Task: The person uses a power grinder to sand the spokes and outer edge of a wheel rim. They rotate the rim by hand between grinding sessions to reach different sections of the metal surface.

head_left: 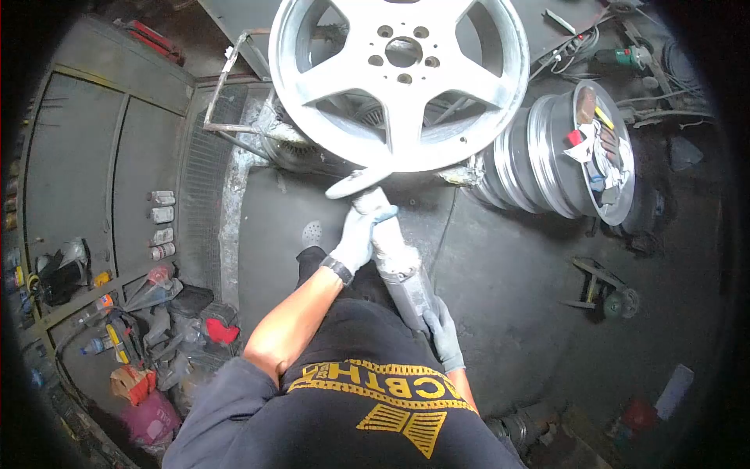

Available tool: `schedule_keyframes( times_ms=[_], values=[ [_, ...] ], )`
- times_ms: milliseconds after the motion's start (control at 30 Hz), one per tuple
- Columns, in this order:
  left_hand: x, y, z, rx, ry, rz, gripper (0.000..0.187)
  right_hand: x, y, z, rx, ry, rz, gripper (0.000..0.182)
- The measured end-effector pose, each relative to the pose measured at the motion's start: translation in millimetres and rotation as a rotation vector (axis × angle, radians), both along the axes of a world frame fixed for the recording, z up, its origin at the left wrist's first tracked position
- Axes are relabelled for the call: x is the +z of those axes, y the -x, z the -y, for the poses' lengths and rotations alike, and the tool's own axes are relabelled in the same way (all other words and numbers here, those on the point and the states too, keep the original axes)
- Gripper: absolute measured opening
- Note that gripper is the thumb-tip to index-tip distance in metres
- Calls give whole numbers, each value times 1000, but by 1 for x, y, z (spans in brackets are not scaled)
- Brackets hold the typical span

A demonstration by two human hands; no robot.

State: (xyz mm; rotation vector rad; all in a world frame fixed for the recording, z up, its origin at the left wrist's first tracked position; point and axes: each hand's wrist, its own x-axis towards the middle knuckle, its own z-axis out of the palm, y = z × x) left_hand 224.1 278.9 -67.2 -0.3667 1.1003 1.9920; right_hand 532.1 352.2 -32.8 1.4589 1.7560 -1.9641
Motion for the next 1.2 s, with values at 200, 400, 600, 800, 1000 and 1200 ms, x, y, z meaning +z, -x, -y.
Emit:
schedule_keyframes(
  times_ms=[200, 400, 600, 800, 1000, 1200],
  values=[
    [-3, 37, 22, 34, 64, -46, 24, -18, 33, -1, 126, -38, -27, 73],
    [0, 10, -20, 1, 43, -102, 21, 16, 16, -18, 39, -52, -3, 64],
    [19, -27, -87, -153, 13, -143, 28, 41, -26, -19, -279, 113, -20, 57],
    [22, -21, -79, -212, 40, -171, 26, 64, -7, 7, -372, 207, -41, 65],
    [18, 30, -17, -127, 94, -212, 39, 39, 32, 44, -218, 106, -66, 66],
    [31, 104, 45, -86, 80, -198, 46, 43, 110, 76, -217, 237, -14, 64]
  ],
)
